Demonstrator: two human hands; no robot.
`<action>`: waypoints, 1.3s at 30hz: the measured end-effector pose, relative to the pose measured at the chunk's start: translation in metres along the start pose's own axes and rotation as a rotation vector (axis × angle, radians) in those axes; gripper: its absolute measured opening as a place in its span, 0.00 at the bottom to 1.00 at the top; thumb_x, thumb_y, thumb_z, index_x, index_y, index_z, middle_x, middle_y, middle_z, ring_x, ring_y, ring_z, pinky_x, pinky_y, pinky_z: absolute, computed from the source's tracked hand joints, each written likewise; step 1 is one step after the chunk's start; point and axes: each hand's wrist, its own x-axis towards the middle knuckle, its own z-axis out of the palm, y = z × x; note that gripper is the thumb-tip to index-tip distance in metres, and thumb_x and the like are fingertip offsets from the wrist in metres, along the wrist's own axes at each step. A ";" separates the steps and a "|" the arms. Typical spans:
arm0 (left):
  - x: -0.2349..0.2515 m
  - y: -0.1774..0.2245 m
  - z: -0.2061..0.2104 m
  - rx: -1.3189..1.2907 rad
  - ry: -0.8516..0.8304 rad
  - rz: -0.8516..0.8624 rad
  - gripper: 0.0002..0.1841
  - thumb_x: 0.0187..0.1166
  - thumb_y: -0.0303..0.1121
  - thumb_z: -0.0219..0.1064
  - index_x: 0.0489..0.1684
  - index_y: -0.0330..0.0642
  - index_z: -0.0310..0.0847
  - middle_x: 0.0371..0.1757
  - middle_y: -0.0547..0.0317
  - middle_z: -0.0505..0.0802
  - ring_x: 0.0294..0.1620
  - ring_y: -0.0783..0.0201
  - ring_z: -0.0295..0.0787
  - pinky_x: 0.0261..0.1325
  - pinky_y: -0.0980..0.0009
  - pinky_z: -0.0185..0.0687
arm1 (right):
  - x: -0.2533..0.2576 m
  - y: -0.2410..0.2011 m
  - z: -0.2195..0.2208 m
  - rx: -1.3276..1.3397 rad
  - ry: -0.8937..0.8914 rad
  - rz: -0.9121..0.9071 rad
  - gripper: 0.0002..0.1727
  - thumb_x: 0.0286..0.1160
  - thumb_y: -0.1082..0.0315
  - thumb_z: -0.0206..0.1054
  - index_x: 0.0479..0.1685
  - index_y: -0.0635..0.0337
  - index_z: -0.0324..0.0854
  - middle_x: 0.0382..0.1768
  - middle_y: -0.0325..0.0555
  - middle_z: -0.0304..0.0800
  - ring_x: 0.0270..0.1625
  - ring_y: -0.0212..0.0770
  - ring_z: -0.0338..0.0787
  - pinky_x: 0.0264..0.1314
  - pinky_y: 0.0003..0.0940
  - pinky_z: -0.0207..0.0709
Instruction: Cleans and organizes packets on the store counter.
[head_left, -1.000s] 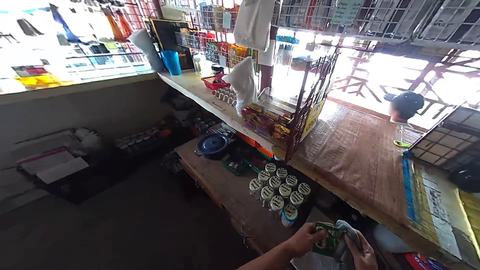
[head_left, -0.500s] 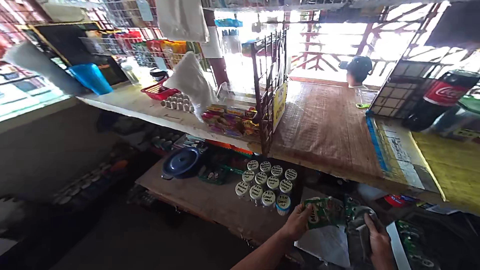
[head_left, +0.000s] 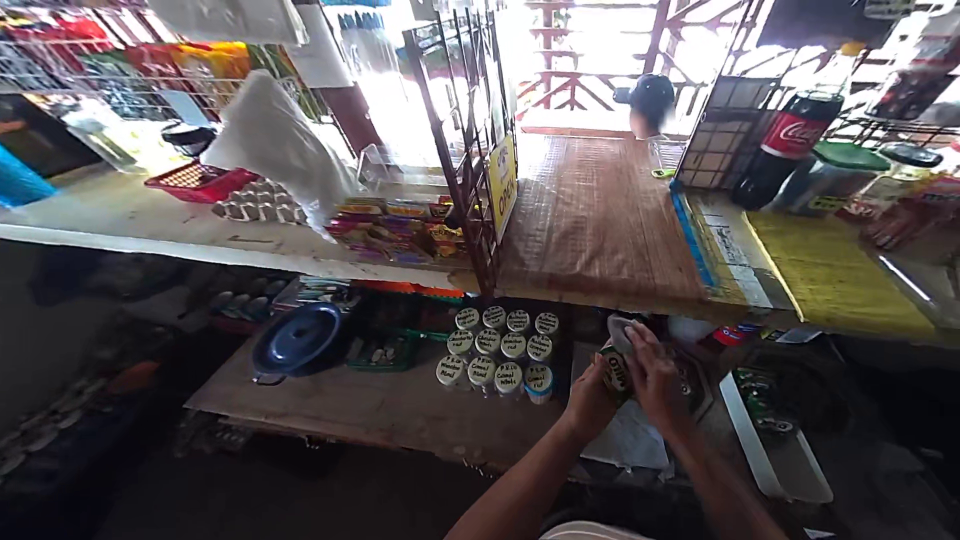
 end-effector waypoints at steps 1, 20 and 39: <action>-0.002 -0.001 0.002 -0.014 0.051 -0.011 0.25 0.96 0.40 0.27 0.75 0.41 0.66 0.55 0.59 0.91 0.57 0.66 0.89 0.66 0.65 0.83 | -0.010 -0.001 0.012 -0.015 0.014 -0.022 0.22 0.77 0.75 0.62 0.69 0.76 0.81 0.74 0.71 0.79 0.76 0.70 0.81 0.75 0.62 0.76; -0.010 -0.014 0.030 0.575 0.230 -0.083 0.39 0.92 0.56 0.20 0.96 0.39 0.31 0.96 0.42 0.43 0.97 0.53 0.39 0.94 0.53 0.39 | -0.042 -0.007 0.018 0.740 -0.085 0.707 0.50 0.62 0.40 0.71 0.77 0.75 0.69 0.62 0.52 0.89 0.59 0.27 0.88 0.65 0.26 0.81; -0.006 0.020 -0.040 0.142 0.130 -0.267 0.17 0.96 0.35 0.43 0.67 0.37 0.72 0.52 0.53 0.93 0.55 0.60 0.92 0.63 0.60 0.88 | -0.006 0.024 -0.007 0.907 -0.035 0.901 0.08 0.73 0.85 0.67 0.47 0.69 0.81 0.34 0.39 0.92 0.35 0.24 0.90 0.44 0.21 0.87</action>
